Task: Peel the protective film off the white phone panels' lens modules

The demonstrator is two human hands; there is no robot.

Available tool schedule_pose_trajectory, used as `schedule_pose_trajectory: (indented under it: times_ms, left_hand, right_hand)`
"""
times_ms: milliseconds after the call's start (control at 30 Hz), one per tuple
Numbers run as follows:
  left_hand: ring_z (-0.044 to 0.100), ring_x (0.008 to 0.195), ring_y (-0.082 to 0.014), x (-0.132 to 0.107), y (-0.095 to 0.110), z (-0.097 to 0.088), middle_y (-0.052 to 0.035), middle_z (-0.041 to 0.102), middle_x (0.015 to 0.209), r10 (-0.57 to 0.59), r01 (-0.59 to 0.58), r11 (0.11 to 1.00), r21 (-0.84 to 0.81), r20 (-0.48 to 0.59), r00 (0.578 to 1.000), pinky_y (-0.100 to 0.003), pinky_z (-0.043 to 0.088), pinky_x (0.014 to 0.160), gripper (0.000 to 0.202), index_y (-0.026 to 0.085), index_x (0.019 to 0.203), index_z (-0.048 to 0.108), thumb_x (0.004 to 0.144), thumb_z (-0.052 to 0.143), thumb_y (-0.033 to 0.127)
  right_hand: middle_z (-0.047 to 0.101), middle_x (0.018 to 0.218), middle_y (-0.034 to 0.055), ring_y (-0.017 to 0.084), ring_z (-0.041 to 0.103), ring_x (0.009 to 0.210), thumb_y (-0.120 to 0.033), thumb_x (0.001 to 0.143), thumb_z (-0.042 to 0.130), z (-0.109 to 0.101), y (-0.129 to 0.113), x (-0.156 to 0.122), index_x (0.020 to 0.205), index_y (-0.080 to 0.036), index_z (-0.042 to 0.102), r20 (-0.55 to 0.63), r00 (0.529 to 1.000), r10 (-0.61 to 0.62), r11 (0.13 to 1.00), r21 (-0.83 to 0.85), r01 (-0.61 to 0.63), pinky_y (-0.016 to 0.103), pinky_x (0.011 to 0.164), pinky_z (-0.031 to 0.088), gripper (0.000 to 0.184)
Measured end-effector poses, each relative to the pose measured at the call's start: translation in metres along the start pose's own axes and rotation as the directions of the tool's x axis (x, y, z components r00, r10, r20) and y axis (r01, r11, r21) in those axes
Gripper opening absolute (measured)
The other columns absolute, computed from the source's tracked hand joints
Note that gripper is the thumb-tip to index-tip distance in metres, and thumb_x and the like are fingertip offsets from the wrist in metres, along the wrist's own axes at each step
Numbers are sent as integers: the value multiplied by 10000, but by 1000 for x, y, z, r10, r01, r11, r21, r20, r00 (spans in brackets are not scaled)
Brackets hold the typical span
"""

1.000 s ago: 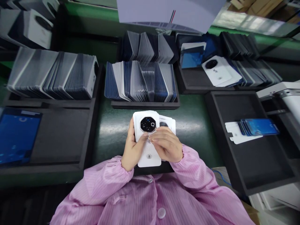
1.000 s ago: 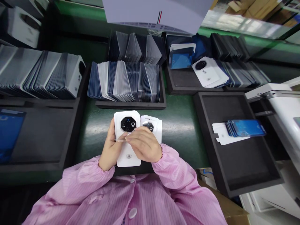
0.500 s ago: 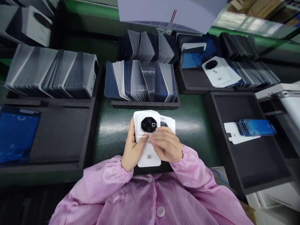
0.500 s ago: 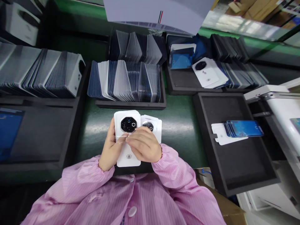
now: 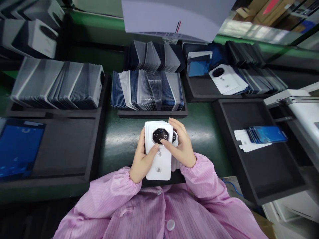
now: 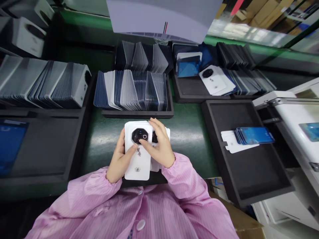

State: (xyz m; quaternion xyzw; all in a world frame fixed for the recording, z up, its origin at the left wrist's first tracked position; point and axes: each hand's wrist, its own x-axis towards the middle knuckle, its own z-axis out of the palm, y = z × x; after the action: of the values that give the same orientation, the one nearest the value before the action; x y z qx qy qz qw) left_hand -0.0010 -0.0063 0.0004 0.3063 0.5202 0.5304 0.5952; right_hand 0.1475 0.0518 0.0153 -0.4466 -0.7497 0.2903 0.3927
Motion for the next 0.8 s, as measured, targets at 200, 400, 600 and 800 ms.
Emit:
schedule_pose_trajectory:
  times_ms: [200,400,600,800]
  left_hand:
    - [438,1350,-248,2,-1,0,-42,400,1519,11,-11,1000,-24,-13,1000,-381,397,1094,693,328,1475,283,865,608,379]
    - [516,1284,-243,3,2,-1,-27,458,1477,0,-4,995,-104,-41,999,-386,475,1022,706,378,1480,239,872,598,378]
    - [530,1265,-230,4,1,-1,-24,466,1469,7,-14,994,-106,-62,998,-374,484,1008,690,379,1474,248,875,591,372]
    - [483,1306,-239,4,1,1,-32,419,1501,42,-43,999,-17,-65,997,-370,453,1033,663,348,1462,289,874,593,369]
  right_hand:
    - [588,1200,103,244,596,1118,-292,795,705,-10,9,3,1189,-231,549,-182,976,117,985,146,-91,411,912,538,428]
    - [671,1008,49,186,683,890,-279,778,717,-65,46,9,1138,-227,543,-544,802,247,932,359,-44,346,799,568,403]
    - [672,858,57,226,667,754,-302,741,711,-36,53,4,1032,-185,583,9,954,299,954,-23,-298,408,681,569,339]
    - [564,1136,122,300,545,1106,-259,786,687,-9,24,3,981,-204,615,-232,971,-48,963,-269,-17,523,924,485,215]
